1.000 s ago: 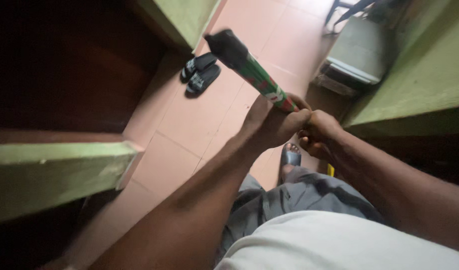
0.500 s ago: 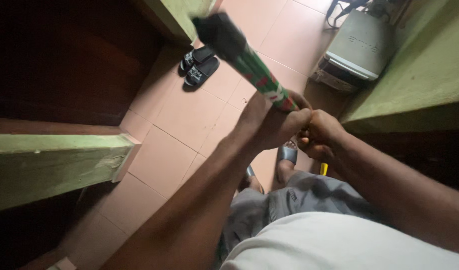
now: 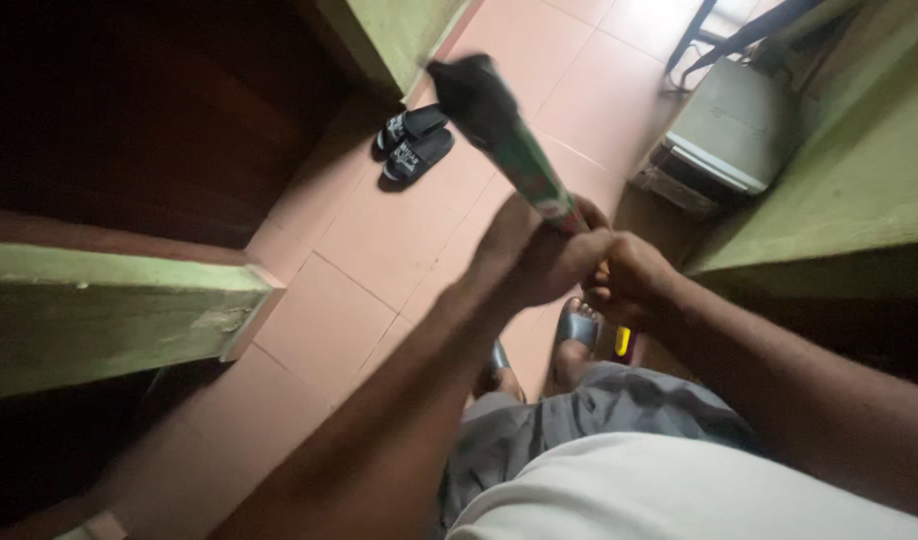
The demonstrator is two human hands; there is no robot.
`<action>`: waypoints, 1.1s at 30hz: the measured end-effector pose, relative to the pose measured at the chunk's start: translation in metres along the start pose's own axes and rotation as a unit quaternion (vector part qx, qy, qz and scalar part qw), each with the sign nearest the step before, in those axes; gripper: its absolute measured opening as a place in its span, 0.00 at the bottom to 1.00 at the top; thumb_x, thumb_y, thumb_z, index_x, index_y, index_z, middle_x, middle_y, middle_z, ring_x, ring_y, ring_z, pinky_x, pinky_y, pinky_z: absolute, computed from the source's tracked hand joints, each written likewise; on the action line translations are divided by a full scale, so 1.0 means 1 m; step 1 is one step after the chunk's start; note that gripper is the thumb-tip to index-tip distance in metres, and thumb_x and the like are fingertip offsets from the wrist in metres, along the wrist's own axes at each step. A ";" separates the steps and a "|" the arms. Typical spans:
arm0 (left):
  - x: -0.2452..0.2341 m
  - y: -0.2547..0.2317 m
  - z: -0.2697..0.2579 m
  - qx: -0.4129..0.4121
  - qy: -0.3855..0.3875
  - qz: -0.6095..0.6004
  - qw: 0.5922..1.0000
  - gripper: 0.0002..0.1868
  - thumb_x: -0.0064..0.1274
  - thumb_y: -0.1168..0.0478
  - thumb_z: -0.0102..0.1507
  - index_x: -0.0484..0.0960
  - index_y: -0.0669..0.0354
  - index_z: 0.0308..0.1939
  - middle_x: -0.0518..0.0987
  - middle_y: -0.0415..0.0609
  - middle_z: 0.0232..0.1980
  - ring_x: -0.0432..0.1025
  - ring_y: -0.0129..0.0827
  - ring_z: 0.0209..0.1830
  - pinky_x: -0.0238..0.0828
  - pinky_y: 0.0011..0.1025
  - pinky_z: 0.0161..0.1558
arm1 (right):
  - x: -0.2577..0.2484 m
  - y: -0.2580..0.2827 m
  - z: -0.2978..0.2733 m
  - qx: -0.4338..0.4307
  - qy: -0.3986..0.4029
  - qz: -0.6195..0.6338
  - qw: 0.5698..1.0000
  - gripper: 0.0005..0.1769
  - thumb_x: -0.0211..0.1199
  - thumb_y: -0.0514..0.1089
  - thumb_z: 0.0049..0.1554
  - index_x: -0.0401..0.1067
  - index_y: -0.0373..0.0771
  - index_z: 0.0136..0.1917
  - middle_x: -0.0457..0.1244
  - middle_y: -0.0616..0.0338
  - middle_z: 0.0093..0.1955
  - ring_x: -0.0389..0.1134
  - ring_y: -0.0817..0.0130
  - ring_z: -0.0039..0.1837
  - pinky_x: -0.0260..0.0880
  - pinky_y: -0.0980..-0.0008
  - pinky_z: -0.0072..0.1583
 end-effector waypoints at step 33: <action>-0.016 0.017 0.051 -0.157 -0.111 -0.075 0.979 0.13 0.56 0.54 0.57 0.87 0.57 0.40 0.88 0.51 0.36 0.85 0.33 0.36 0.85 0.33 0.44 | 0.036 0.072 0.061 0.076 -0.103 -0.116 0.985 0.10 0.57 0.47 0.58 0.72 0.43 0.52 0.63 0.61 0.39 0.62 0.68 0.36 0.61 0.69 0.35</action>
Point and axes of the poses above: each hand's wrist, its own z-axis towards the middle knuckle, its own x-axis out of the palm, y = z × x, the point moved 5 cm from there along z, towards the middle knuckle
